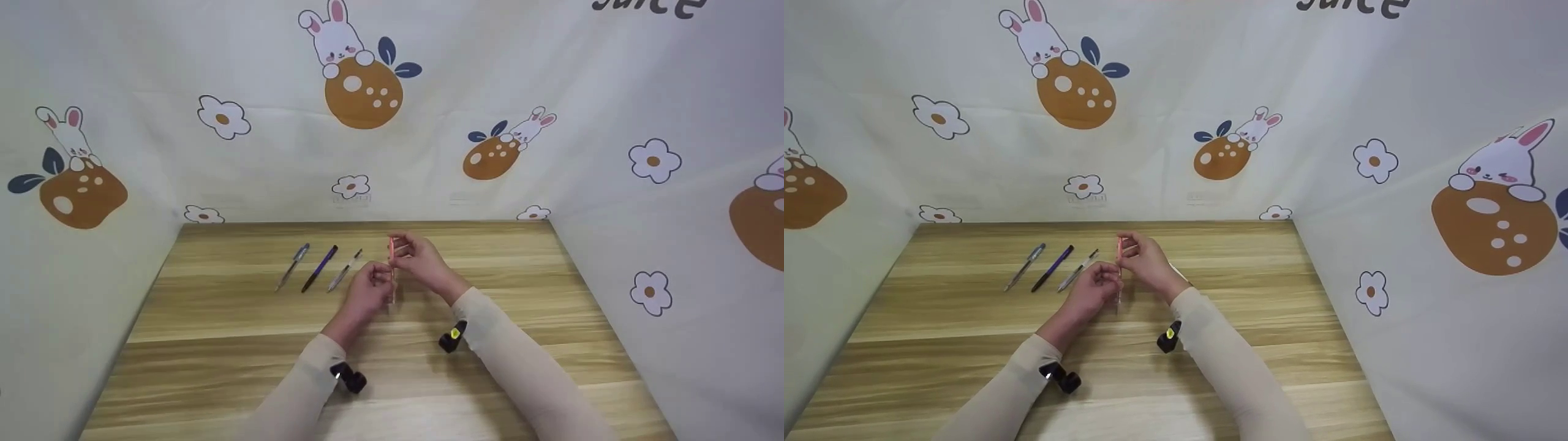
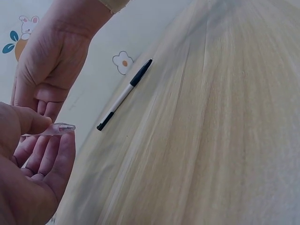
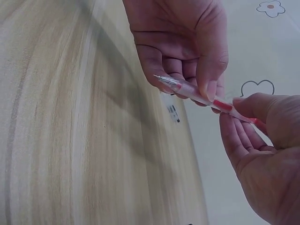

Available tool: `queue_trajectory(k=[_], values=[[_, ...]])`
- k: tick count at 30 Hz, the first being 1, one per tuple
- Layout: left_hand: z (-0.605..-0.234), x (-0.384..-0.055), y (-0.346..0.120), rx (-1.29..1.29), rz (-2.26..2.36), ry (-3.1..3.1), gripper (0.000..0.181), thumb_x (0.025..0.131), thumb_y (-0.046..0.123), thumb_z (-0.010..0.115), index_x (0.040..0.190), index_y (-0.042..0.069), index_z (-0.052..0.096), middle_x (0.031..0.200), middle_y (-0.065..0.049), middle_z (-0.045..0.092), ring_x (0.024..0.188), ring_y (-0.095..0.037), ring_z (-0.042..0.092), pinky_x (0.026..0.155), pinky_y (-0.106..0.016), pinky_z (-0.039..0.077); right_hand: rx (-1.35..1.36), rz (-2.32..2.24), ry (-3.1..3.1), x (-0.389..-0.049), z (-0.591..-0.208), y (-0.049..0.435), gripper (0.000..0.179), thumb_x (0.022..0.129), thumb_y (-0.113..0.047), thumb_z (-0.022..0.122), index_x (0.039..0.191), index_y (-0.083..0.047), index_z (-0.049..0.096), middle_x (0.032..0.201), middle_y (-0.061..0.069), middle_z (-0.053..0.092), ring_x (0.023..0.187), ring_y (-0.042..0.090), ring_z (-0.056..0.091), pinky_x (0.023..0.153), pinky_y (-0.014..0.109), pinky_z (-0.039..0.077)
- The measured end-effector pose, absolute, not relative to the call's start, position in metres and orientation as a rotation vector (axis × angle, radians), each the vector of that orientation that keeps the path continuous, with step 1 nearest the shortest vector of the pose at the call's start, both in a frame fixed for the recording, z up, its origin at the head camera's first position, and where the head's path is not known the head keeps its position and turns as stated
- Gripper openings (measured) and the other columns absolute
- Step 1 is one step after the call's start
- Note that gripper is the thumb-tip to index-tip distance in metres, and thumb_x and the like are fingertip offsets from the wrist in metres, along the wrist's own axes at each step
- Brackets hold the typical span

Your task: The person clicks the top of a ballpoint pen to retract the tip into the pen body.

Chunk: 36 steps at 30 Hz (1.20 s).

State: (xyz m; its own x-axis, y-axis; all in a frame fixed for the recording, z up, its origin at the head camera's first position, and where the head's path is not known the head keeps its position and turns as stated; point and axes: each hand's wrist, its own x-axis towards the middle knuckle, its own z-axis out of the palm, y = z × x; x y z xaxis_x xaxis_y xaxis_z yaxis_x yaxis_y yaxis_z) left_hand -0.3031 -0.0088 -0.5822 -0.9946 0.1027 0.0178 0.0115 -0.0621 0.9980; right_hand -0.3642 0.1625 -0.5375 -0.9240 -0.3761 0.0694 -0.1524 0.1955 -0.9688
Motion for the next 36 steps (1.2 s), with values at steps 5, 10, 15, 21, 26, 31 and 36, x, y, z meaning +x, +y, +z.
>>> queue_trajectory(k=[5,10,15,21,26,31,36], values=[[-0.5811,-0.3043,-0.0091,0.118,2.230,2.102,0.030,0.092,-0.013,0.066,0.122,-0.008,0.062,0.099,-0.009,0.067,0.080,-0.016,0.064,0.064,-0.025,0.058,-0.522,-1.824,2.274,-0.3656,-0.5403,0.1628,0.058,0.100,0.009,0.073,0.155,0.002,0.056,0.138,0.033,0.060,0.113,0.025,0.068,0.093,0.030,0.061],[-0.5803,-0.3048,-0.0090,0.104,2.231,2.105,0.031,0.093,-0.013,0.067,0.123,-0.008,0.062,0.102,-0.012,0.067,0.081,-0.016,0.063,0.065,-0.025,0.056,-0.489,-1.836,2.288,-0.3659,-0.5415,0.1620,0.059,0.099,0.010,0.074,0.155,0.001,0.057,0.137,0.033,0.061,0.112,0.025,0.069,0.092,0.028,0.061],[-0.5794,-0.3048,-0.0103,0.108,2.196,2.140,0.031,0.094,-0.012,0.067,0.125,-0.008,0.062,0.107,-0.016,0.068,0.082,-0.017,0.065,0.066,-0.026,0.058,-0.473,-1.853,2.290,-0.3664,-0.5430,0.1613,0.059,0.098,0.010,0.075,0.154,0.003,0.057,0.138,0.034,0.061,0.111,0.025,0.069,0.090,0.027,0.061],[-0.5800,-0.3063,-0.0117,0.117,2.162,2.177,0.032,0.094,-0.011,0.066,0.125,-0.007,0.063,0.108,-0.017,0.069,0.081,-0.018,0.066,0.066,-0.025,0.058,-0.453,-1.869,2.292,-0.3669,-0.5436,0.1599,0.059,0.097,0.011,0.075,0.153,0.003,0.058,0.137,0.034,0.061,0.109,0.023,0.069,0.089,0.027,0.061],[-0.5795,-0.3060,-0.0130,0.134,2.120,2.227,0.031,0.095,-0.008,0.067,0.125,-0.005,0.064,0.109,-0.017,0.070,0.081,-0.018,0.066,0.065,-0.025,0.057,-0.447,-1.880,2.297,-0.3675,-0.5459,0.1590,0.059,0.097,0.011,0.075,0.153,0.004,0.057,0.137,0.034,0.062,0.108,0.022,0.069,0.090,0.027,0.061],[-0.5790,-0.3053,-0.0144,0.154,2.093,2.275,0.031,0.094,-0.008,0.065,0.124,-0.004,0.065,0.107,-0.014,0.069,0.078,-0.017,0.065,0.061,-0.025,0.055,-0.443,-1.889,2.305,-0.3660,-0.5461,0.1586,0.059,0.097,0.011,0.075,0.153,0.004,0.057,0.134,0.031,0.063,0.108,0.023,0.069,0.091,0.028,0.061],[-0.5797,-0.3066,-0.0161,0.136,2.088,2.272,0.033,0.092,-0.007,0.066,0.124,-0.003,0.065,0.109,-0.014,0.069,0.079,-0.017,0.065,0.060,-0.025,0.054,-0.440,-1.903,2.294,-0.3656,-0.5470,0.1574,0.059,0.097,0.011,0.074,0.153,0.005,0.056,0.136,0.034,0.061,0.109,0.023,0.069,0.091,0.027,0.060]])
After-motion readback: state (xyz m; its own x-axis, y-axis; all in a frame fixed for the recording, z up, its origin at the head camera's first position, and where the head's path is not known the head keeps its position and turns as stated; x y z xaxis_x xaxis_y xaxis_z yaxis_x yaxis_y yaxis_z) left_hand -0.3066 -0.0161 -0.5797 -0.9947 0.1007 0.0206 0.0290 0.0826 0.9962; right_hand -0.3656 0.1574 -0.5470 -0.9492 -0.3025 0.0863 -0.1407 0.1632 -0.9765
